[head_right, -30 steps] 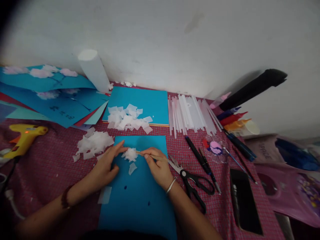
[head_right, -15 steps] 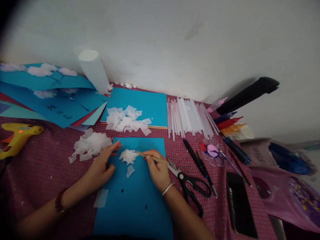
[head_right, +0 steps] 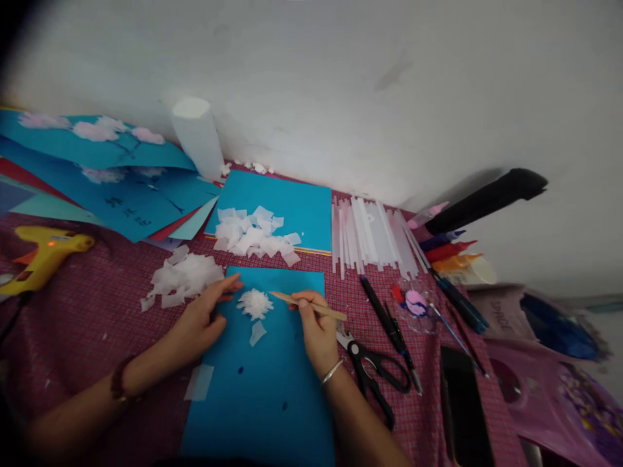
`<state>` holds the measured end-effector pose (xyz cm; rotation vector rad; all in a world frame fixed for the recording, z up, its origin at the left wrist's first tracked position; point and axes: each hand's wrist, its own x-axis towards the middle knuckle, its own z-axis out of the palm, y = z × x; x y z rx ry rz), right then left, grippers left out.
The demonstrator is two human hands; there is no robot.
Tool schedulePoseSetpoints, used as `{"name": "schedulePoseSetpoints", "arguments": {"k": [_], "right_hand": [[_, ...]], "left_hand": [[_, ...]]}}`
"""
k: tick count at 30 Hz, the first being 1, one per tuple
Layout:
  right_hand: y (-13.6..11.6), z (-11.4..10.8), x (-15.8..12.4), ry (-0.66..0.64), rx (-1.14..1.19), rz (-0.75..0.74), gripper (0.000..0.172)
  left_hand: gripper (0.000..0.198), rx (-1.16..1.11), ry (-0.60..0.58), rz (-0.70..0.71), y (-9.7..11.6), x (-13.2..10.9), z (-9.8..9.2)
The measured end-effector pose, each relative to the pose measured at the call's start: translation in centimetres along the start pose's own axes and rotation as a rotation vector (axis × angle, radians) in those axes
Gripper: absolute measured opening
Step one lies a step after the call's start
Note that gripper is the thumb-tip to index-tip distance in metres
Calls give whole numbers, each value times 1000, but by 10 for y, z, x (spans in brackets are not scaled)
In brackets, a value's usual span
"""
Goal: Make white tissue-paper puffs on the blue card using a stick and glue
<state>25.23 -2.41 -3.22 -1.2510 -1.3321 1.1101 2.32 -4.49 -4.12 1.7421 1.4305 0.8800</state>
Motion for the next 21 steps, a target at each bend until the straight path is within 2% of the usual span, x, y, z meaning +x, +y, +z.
{"name": "schedulePoseSetpoints", "arguments": {"k": [3,7,9,11,15,21], "right_hand": [[-11,10,0,-88,-153,-133,16],[-30,27,1,-251,-436,-449,19],[-37,32,2,-332,-518,-545,22],[-40,33,2,-350,-550,-584,21],[-37,32,4,-281,-585,-596,18],[-34,35,10,-311,-699,-589,14]], "left_hand": [[77,-4,12,14,1,0,1],[78,-20,30,24,3,1,1],[77,-26,34,32,2,1,1],[77,-27,33,42,1,1,1],[78,-24,37,53,0,0,3],[76,-8,27,66,3,0,1]]}}
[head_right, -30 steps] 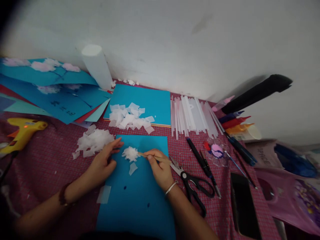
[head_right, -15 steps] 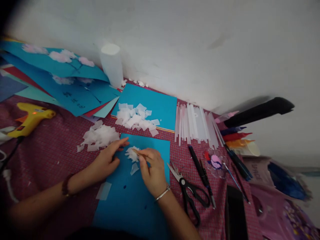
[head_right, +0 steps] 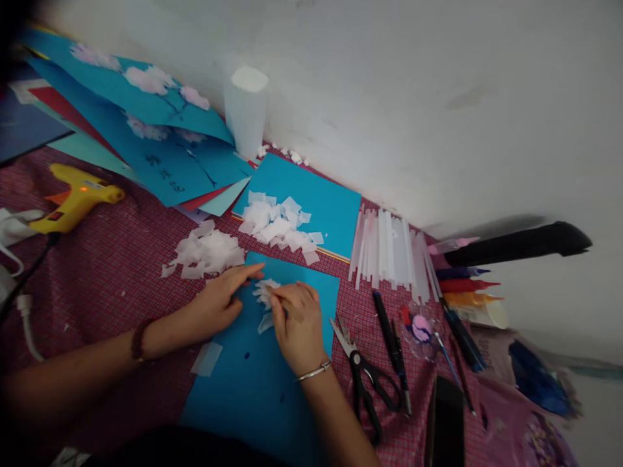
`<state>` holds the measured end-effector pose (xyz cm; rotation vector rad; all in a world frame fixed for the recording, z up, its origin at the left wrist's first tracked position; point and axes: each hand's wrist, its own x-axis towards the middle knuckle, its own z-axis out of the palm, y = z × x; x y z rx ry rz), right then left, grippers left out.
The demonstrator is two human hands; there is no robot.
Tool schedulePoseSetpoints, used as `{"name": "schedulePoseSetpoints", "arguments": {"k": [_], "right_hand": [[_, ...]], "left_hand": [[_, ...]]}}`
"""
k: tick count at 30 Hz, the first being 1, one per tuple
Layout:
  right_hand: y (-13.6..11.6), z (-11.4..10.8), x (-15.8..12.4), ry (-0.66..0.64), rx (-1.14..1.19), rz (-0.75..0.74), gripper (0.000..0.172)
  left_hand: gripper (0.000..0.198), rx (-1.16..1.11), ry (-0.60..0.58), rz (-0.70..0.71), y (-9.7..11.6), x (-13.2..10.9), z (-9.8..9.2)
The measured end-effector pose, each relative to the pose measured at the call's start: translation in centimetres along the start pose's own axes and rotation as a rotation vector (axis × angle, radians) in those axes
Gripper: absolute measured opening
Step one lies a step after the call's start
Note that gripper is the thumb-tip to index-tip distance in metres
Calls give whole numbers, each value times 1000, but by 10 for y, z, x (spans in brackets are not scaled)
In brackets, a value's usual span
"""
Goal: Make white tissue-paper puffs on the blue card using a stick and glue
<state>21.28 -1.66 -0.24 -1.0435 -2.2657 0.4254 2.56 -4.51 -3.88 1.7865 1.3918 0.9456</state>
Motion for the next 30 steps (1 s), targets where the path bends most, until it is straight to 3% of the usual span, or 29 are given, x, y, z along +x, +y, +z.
{"name": "schedulePoseSetpoints", "arguments": {"k": [9,15,20,30], "right_hand": [[-1,-5,-4,-47,-25,49,13],[4,-5,-12,124,198,81,19],[-3,-4,-9,-20,149,2,17],[-8,-7,-3,-93,11,69,15]], "left_hand": [[79,0,-1,-1,-5,-1,2],[79,-12,9,1,-5,0,2],[79,-4,12,8,-6,-1,2],[80,-10,-3,-26,-5,0,1]]}}
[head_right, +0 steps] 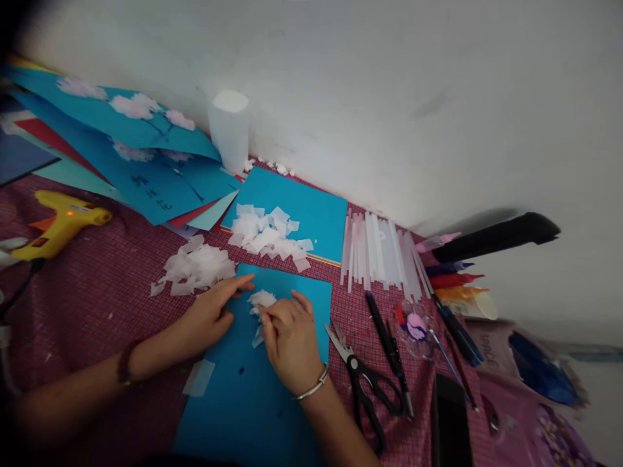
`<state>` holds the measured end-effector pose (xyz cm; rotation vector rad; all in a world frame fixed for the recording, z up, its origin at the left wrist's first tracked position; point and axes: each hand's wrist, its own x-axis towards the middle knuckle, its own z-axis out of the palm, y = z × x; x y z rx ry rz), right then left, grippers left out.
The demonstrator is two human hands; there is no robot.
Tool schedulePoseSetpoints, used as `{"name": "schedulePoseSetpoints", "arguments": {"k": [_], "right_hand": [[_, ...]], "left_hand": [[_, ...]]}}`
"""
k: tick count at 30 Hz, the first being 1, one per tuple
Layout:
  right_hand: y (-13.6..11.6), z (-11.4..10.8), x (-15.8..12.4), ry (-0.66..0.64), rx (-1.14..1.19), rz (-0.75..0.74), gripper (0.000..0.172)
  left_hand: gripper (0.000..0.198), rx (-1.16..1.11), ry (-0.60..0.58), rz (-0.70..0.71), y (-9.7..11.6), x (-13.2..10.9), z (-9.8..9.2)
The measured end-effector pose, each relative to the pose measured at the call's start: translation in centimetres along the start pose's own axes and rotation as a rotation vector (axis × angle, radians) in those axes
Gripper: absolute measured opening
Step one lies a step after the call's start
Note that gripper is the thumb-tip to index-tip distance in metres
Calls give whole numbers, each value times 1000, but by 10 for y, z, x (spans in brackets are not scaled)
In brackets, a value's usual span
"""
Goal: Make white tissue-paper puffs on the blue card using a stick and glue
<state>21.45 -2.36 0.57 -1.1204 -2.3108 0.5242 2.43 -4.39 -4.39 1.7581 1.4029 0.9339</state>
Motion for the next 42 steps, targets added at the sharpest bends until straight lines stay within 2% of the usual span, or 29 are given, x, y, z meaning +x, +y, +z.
{"name": "schedulePoseSetpoints", "arguments": {"k": [4,9,17,24,28,32,42], "right_hand": [[3,-1,-2,25,48,12,15],[10,0,-9,207,200,14,16],[8,1,-8,49,148,5,21],[21,-4,-15,228,435,173,19],[32,-10,-19,171,472,257,26],[40,-4,-23,188,512,324,24],[39,5,-21,175,505,304,21]], "left_hand": [[80,-1,-5,-13,-2,0,0],[78,15,-11,-18,-1,0,-1],[75,27,-27,-17,2,1,-2],[77,51,-50,-9,2,2,-5],[80,83,-93,22,5,2,-9],[78,86,-124,50,7,3,-9],[68,-61,-90,-43,1,5,-6]]}}
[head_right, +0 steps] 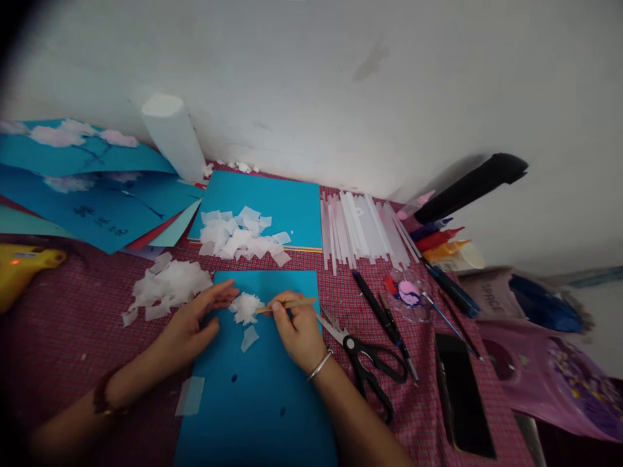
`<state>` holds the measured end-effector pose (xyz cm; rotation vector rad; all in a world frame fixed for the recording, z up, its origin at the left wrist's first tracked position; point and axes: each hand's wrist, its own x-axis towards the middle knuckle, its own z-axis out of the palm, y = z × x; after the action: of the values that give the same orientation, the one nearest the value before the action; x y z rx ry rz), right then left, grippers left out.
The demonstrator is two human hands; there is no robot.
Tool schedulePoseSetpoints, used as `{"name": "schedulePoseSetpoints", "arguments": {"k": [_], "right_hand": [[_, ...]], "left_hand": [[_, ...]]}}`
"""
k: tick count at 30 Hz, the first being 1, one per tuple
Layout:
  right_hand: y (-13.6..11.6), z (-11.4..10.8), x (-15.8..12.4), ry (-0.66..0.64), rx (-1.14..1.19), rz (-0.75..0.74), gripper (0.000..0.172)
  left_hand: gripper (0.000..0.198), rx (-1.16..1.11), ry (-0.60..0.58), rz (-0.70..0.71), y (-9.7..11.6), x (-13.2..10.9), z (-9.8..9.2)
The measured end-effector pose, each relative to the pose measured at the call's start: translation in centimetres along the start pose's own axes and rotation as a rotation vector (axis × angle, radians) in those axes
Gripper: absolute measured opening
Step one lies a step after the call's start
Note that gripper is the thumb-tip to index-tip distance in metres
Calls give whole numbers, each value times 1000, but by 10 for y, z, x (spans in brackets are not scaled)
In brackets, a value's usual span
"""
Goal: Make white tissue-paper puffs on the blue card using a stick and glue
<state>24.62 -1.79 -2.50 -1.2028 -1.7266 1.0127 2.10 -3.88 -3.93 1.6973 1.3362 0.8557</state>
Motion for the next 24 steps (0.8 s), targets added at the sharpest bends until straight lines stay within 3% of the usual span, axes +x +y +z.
{"name": "schedulePoseSetpoints", "arguments": {"k": [7,13,20,24], "right_hand": [[0,-6,-1,193,266,50,21],[1,1,0,113,298,40,14],[-4,2,3,121,302,43,18],[-17,-2,-2,101,291,18,20]], "left_hand": [[54,-72,25,2,2,-2,-1],[13,-183,64,-41,14,0,-6],[18,-452,106,-243,17,11,-19],[19,-245,88,-208,28,-11,-38]]}}
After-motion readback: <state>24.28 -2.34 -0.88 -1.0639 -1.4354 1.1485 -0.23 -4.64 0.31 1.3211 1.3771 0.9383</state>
